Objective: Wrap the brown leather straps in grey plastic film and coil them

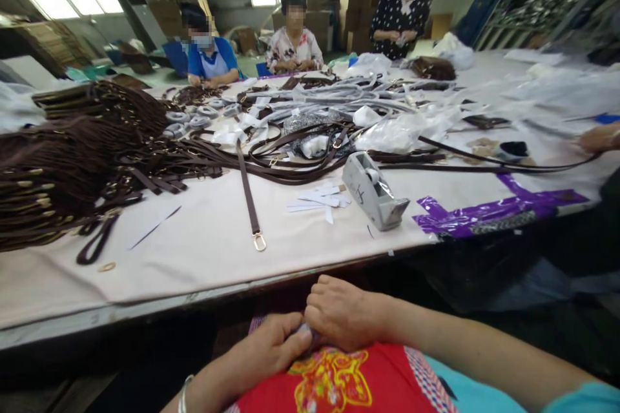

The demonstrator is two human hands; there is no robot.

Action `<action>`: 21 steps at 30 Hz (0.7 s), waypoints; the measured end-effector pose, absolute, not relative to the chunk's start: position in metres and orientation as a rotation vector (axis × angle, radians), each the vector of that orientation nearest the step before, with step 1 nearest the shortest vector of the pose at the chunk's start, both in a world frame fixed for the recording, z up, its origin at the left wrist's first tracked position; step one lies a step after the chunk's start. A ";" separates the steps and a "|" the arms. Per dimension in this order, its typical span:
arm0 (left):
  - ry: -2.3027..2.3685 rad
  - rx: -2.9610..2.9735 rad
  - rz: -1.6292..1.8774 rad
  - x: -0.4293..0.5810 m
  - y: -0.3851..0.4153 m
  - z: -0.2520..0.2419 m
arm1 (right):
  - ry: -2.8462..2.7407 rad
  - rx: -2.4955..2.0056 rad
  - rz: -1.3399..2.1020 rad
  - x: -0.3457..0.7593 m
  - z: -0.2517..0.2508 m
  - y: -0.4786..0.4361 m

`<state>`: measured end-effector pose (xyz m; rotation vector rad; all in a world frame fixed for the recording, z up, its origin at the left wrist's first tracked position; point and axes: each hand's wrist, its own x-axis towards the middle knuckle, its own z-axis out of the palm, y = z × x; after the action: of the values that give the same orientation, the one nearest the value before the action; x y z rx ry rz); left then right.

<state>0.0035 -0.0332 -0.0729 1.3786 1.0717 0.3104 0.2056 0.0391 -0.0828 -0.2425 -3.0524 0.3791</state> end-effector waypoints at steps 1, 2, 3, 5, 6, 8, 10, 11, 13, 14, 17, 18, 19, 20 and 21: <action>1.097 1.372 0.312 0.005 -0.033 -0.075 | -3.063 -0.250 0.381 0.204 -0.081 0.039; 1.109 1.353 0.326 0.005 -0.033 -0.078 | -3.070 -0.261 0.403 0.202 -0.079 0.040; 1.111 1.328 0.350 0.005 -0.034 -0.082 | -3.070 -0.270 0.454 0.202 -0.078 0.041; 1.113 1.268 0.410 0.004 -0.038 -0.091 | -3.005 -0.266 0.624 0.204 -0.076 0.049; 1.120 1.234 0.443 0.002 -0.041 -0.095 | -2.929 -0.281 0.716 0.208 -0.075 0.056; 1.140 1.161 0.517 -0.002 -0.047 -0.102 | -2.694 -0.429 0.813 0.217 -0.073 0.077; 1.146 1.094 0.575 -0.007 -0.051 -0.106 | -2.456 -0.717 0.714 0.225 -0.070 0.105; 1.134 1.077 0.595 -0.009 -0.052 -0.108 | -2.383 -0.875 0.613 0.227 -0.069 0.121; 1.090 1.080 0.612 -0.012 -0.053 -0.108 | -2.390 -1.168 0.383 0.224 -0.066 0.151; 1.066 1.095 0.611 -0.012 -0.053 -0.107 | -2.441 -1.286 0.287 0.220 -0.065 0.164; 1.005 1.143 0.601 -0.015 -0.051 -0.103 | -2.586 -1.491 0.145 0.197 -0.067 0.197; 0.996 1.152 0.600 -0.016 -0.052 -0.103 | -2.609 -1.519 0.134 0.189 -0.068 0.205; 0.991 1.157 0.598 -0.018 -0.052 -0.103 | -2.626 -1.541 0.127 0.182 -0.070 0.212; 0.993 1.157 0.599 -0.019 -0.053 -0.104 | -2.648 -1.572 0.115 0.176 -0.072 0.218; 0.999 1.156 0.600 -0.021 -0.055 -0.105 | -2.674 -1.607 0.104 0.172 -0.074 0.223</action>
<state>-0.0214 -0.0546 -0.1048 1.1557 0.9994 0.5996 0.1716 0.2233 -0.0736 -1.6072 -2.6741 0.1041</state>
